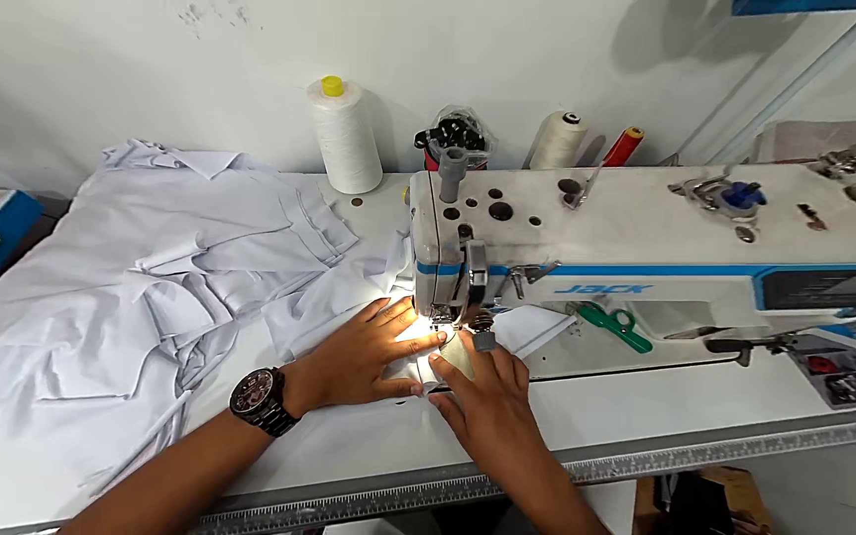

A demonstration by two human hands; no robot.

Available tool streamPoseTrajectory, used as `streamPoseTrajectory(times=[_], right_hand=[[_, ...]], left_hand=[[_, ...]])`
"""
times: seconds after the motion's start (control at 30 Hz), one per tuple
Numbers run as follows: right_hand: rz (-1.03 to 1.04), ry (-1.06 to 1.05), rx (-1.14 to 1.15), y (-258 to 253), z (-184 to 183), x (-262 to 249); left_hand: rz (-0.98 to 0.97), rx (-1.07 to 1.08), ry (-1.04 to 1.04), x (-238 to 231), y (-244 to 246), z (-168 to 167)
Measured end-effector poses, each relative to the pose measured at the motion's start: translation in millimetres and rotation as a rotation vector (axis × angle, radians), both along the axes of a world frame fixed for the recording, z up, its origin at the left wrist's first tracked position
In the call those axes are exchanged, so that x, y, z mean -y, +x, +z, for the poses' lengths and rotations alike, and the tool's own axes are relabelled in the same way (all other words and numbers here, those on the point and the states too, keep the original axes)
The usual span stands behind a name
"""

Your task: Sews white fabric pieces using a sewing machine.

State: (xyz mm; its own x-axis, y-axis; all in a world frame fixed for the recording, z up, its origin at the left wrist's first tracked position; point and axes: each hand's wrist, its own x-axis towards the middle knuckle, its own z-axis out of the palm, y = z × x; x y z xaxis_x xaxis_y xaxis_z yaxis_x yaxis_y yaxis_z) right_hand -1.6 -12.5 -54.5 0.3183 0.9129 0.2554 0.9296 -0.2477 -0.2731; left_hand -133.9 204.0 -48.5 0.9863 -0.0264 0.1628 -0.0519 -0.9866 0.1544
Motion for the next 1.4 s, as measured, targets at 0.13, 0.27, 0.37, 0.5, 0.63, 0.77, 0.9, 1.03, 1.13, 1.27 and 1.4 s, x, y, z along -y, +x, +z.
streamPoseTrajectory(times=[0.13,0.27,0.37,0.5,0.63,0.77,0.9,1.03,1.13,1.27,1.4], right_hand=[[-0.062,-0.023,-0.001,-12,5,-1],[-0.006,0.017,0.003,-8,0,2],[0.261,0.036,-0.072,25,5,29],[0.522,-0.001,-0.137,92,24,55],[0.386,0.113,0.024,81,39,50],[0.277,0.169,-0.053,-1,27,59],[0.231,0.250,-0.115,-74,-13,65],[0.080,0.245,-0.017,-66,-27,72],[-0.034,0.213,0.054,-18,-40,100],[-0.127,0.226,0.087,33,-28,129],[-0.101,0.281,-0.088,45,10,105]], left_hand=[[-0.014,0.007,0.022,-2,1,-1],[0.061,0.022,0.039,11,-4,-4],[0.365,0.050,-0.105,108,-28,-11],[0.482,0.150,-0.328,190,-37,27],[0.630,-0.025,-0.239,89,-12,36],[0.651,-0.004,-0.052,12,-42,-3],[0.559,0.095,0.082,-24,-55,10],[0.587,-0.020,0.000,17,-38,17],[0.679,-0.014,-0.008,40,-47,-6],[0.657,0.019,0.056,55,-47,14],[0.429,-0.018,-0.054,106,-57,17]])
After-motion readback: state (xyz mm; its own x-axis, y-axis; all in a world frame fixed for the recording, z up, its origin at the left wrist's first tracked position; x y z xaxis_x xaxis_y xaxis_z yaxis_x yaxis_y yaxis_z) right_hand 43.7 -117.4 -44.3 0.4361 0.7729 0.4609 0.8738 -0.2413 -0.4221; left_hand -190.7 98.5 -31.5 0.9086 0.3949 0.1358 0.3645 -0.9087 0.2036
